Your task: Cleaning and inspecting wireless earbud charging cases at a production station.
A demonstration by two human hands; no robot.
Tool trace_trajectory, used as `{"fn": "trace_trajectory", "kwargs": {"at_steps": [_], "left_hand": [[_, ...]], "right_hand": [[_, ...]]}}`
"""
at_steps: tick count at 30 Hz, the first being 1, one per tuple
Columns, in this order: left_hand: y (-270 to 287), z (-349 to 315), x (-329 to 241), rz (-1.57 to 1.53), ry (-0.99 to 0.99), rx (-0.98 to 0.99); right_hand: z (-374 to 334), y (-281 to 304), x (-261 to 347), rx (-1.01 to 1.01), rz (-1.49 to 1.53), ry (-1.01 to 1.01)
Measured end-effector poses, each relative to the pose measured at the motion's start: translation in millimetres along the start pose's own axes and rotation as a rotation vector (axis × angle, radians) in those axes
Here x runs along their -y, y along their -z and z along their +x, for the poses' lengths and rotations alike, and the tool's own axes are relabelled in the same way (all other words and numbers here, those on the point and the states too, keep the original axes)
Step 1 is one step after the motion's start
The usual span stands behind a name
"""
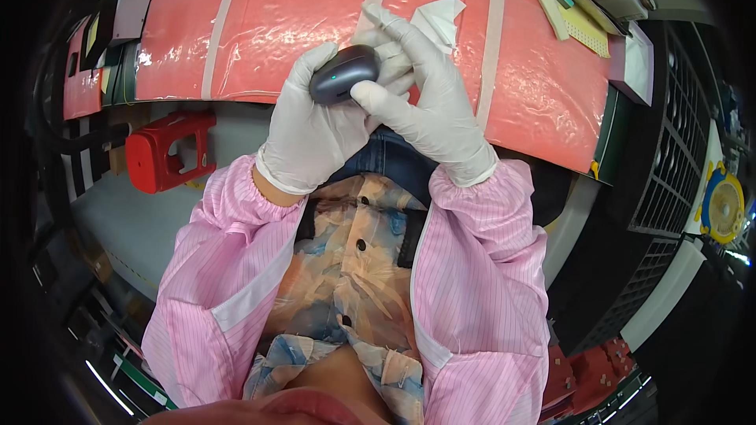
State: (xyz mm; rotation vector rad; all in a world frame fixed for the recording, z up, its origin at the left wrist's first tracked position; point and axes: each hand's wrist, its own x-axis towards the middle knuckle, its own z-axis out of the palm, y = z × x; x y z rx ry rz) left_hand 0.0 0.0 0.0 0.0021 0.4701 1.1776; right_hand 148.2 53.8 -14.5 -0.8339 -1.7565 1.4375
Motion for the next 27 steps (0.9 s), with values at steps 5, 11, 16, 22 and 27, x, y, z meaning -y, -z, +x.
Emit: {"fn": "trace_trajectory", "kwargs": {"at_steps": [5,11,16,22,27], "left_hand": [[8,1,7,0.074,-0.034,-0.095],[3,1,-4,0.135,0.0,-0.093],[19,0,-17,-0.096,0.117,0.08],[28,-3,-7,0.93,-0.406,0.01],[36,-3,-7,1.386,-0.742,-0.076]], "right_hand": [[-6,-3,2,0.047,0.348,-0.203],[-5,-5,-2,-0.013,0.356,-0.111],[7,30,-19,-0.235,0.119,-0.07],[20,44,-42,-0.17,-1.101,0.347],[9,31,-18,-0.066,-0.703,0.192]]}}
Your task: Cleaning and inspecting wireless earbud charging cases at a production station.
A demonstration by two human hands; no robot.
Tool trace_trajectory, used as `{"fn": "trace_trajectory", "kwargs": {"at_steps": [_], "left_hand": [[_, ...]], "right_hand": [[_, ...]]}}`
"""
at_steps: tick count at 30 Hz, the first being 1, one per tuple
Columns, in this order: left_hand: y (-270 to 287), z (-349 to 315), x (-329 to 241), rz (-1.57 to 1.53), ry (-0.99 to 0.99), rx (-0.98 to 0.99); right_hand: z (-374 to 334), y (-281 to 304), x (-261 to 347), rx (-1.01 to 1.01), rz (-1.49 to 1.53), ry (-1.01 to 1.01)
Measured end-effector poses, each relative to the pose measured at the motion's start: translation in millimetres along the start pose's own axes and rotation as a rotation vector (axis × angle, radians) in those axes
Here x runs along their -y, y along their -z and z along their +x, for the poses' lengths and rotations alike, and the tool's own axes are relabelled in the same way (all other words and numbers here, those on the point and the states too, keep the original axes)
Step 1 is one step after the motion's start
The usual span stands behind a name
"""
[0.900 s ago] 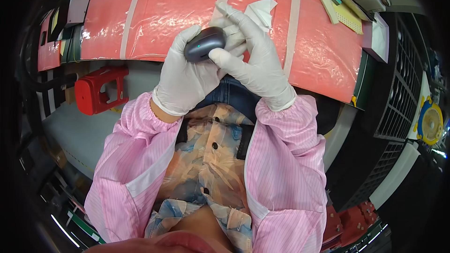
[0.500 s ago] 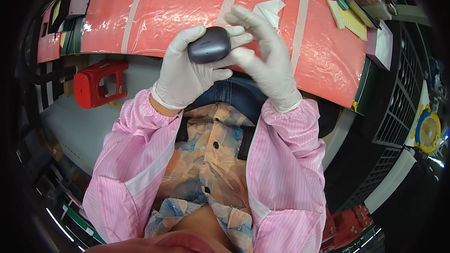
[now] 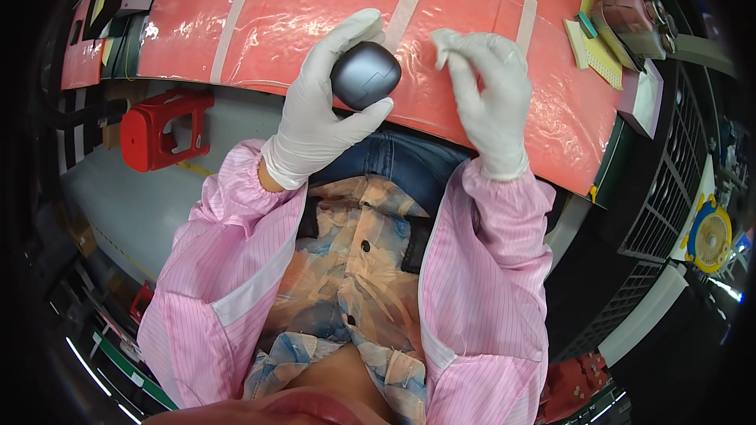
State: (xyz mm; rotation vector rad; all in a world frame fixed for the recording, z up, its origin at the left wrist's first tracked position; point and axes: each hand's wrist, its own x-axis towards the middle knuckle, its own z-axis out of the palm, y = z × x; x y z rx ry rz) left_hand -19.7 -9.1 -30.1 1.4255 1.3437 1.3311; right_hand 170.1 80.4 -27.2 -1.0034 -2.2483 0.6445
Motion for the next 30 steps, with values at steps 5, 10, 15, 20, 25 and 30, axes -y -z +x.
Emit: {"fn": "trace_trajectory", "kwargs": {"at_steps": [5,10,15,20,25,30], "left_hand": [[2,2,-2,-0.037,-0.089,0.018],[1,6,4,-0.246,-0.051,0.059],[1,11,-1,-0.673,0.088,0.134],[5,18,-1,-1.066,0.348,0.339],[2,39,-8,-0.835,0.341,0.266],[-11,60,-19,-0.568,0.37,0.523]], "right_hand": [[-1,-8,47,-0.021,-0.042,0.233],[2,-19,27,-0.088,0.094,0.104],[4,1,30,-0.087,0.18,0.209],[7,-2,16,-0.172,-0.013,0.223],[24,27,-11,-0.152,-0.181,0.138],[8,36,17,0.151,0.202,0.193]]}}
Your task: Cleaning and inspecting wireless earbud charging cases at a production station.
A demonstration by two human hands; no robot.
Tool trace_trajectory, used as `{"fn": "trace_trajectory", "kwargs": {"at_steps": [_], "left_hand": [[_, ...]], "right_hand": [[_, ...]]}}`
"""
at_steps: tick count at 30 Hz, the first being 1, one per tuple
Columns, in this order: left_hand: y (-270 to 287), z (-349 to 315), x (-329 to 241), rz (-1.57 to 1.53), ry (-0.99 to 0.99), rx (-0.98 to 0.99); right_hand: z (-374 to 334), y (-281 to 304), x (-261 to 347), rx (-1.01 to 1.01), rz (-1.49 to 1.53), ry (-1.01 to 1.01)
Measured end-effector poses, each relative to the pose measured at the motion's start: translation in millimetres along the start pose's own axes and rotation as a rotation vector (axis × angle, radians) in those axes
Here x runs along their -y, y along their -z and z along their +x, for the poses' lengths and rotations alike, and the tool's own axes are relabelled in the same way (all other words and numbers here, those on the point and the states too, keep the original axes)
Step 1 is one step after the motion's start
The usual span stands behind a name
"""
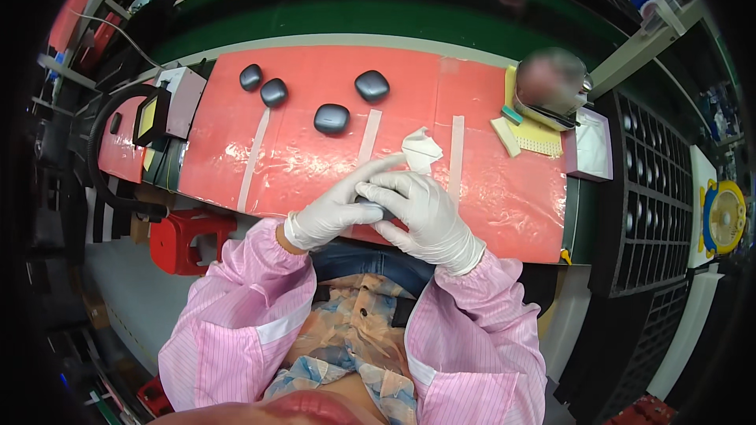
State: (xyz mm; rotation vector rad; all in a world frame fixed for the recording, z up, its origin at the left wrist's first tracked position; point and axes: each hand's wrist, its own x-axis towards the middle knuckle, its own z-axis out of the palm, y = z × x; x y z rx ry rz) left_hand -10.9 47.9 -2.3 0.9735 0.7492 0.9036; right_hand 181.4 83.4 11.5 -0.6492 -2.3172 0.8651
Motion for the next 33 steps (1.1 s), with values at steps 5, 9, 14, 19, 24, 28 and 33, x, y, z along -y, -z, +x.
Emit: {"fn": "trace_trajectory", "kwargs": {"at_steps": [5,9,14,19,24,28,33], "left_hand": [[32,47,-45,0.876,-0.202,-0.204],[82,92,-48,1.554,-0.204,-0.637],[88,122,-39,1.616,-0.095,-0.367],[13,78,-34,0.801,-0.402,-0.279],[-37,42,7,1.095,-0.774,-0.132],[-32,29,12,1.141,-0.812,-0.161],[-42,2,11,-0.017,-0.109,-0.249]], "right_hand": [[-39,24,-21,-0.521,0.001,-0.348],[-83,56,-61,-0.825,-0.177,-0.57],[-131,80,-92,-0.638,-0.889,-0.637],[-86,37,-51,-0.78,-0.182,-0.514],[-40,-19,0,-0.443,1.375,-0.479],[-35,-17,6,-0.38,1.495,-0.438],[-34,-16,8,-0.474,0.647,-0.385]]}}
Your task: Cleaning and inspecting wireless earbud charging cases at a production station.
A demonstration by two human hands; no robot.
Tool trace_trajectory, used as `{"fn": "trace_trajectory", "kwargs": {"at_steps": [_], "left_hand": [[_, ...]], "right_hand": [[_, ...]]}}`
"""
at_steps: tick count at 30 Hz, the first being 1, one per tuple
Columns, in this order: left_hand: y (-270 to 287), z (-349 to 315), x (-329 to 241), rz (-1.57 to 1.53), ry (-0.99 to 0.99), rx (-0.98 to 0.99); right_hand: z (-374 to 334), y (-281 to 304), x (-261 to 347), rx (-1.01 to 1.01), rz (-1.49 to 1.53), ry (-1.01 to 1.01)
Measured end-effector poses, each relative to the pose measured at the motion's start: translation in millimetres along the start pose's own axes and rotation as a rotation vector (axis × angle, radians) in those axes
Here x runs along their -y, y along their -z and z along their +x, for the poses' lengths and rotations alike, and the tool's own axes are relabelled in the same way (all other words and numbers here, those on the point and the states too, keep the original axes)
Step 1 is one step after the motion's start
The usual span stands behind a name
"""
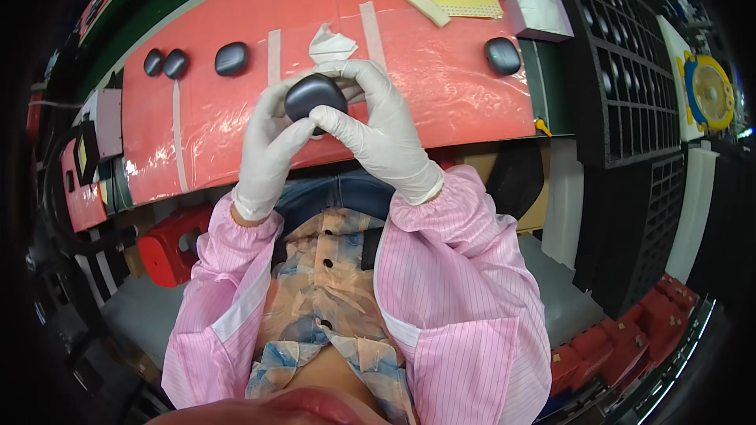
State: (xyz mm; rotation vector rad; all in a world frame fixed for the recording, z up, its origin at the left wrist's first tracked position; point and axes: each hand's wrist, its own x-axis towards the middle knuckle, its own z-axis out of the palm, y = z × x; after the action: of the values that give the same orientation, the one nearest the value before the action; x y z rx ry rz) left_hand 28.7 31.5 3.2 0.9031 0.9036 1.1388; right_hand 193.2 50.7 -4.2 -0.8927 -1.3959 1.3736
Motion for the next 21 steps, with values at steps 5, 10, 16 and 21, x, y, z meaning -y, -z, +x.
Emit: {"fn": "trace_trajectory", "kwargs": {"at_steps": [5,10,16,21], "left_hand": [[11,-6,7,-0.036,0.091,0.001],[17,-18,15,-0.173,0.089,0.001],[15,-25,19,-0.157,0.037,-0.029],[14,-24,18,0.0,0.017,-0.118]], "right_hand": [[-2,-1,3,0.005,0.278,-0.203],[-9,-17,-4,-0.021,-0.023,-0.025],[-14,-26,-5,-0.01,-0.172,0.008],[0,-21,-21,-0.18,-0.094,0.217]]}}
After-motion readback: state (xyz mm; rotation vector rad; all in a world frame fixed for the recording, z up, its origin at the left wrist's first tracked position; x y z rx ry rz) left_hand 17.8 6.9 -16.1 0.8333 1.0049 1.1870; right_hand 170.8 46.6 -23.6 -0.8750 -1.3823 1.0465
